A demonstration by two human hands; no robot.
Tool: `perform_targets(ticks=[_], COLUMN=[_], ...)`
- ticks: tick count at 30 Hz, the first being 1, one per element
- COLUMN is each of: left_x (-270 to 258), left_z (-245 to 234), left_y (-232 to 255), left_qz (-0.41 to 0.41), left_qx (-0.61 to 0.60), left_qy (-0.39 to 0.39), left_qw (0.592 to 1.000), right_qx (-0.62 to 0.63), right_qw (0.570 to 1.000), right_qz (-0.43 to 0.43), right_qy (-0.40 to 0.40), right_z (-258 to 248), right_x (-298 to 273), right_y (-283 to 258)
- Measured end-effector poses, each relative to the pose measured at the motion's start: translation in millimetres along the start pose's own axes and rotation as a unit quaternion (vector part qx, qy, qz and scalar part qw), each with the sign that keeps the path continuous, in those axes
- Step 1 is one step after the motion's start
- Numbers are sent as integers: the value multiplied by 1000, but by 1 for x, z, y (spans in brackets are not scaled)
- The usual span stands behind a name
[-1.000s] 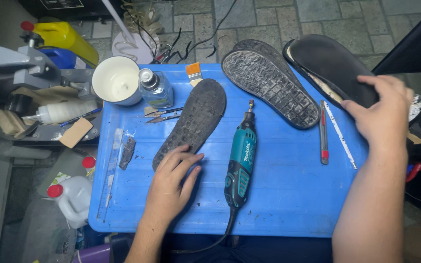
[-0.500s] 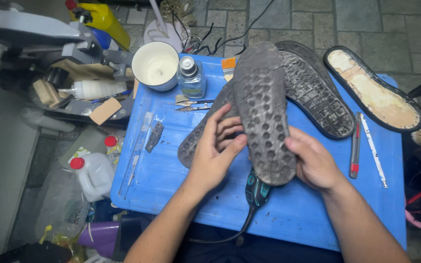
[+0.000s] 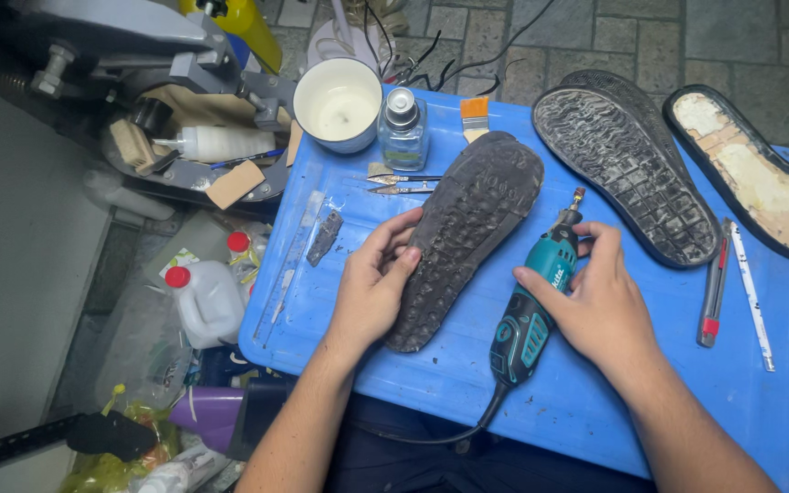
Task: The person uses a rotary tool to grind the surface of a black shoe sole on a blue workbench. They hold the sole with one hand and operate the tool with the other, moving it across the tread. The person flips the sole over and continues grinding, then sets the tool down and picks up another sole to repeat the process.
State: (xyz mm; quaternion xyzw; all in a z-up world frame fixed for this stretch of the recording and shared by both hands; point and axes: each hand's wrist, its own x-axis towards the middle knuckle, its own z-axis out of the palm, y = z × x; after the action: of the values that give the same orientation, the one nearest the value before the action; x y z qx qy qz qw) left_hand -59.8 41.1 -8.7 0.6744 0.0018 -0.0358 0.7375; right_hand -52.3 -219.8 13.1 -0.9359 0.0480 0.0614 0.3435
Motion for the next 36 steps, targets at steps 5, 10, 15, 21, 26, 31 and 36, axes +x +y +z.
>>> perform_targets(ticks=[5, 10, 15, 21, 26, 31, 36], left_x=[-4, -5, -7, -22, -43, -59, -64], left_z=[-2, -1, -4, -27, -42, -41, -21], left_y=[6, 19, 21, 27, 29, 36, 31], left_qz=[-12, -54, 173, 117, -1, 242, 249], left_qx=[53, 236, 274, 290, 310, 395, 429], left_qy=[16, 61, 94, 147, 202, 61, 28], left_qw=[998, 968, 941, 938, 929, 884, 868], right_qx=[57, 133, 365, 430, 442, 437, 433], right_qw=[998, 991, 928, 899, 892, 896, 898], right_qz=[-8, 19, -79, -74, -91, -78, -74], right_qy=[-6, -21, -13, -24, -26, -27, -27], right_z=[-3, 2, 21, 28, 26, 25, 25], right_x=[-2, 0, 8, 17, 20, 19, 20], right_y=[-9, 4, 29, 53, 56, 53, 52])
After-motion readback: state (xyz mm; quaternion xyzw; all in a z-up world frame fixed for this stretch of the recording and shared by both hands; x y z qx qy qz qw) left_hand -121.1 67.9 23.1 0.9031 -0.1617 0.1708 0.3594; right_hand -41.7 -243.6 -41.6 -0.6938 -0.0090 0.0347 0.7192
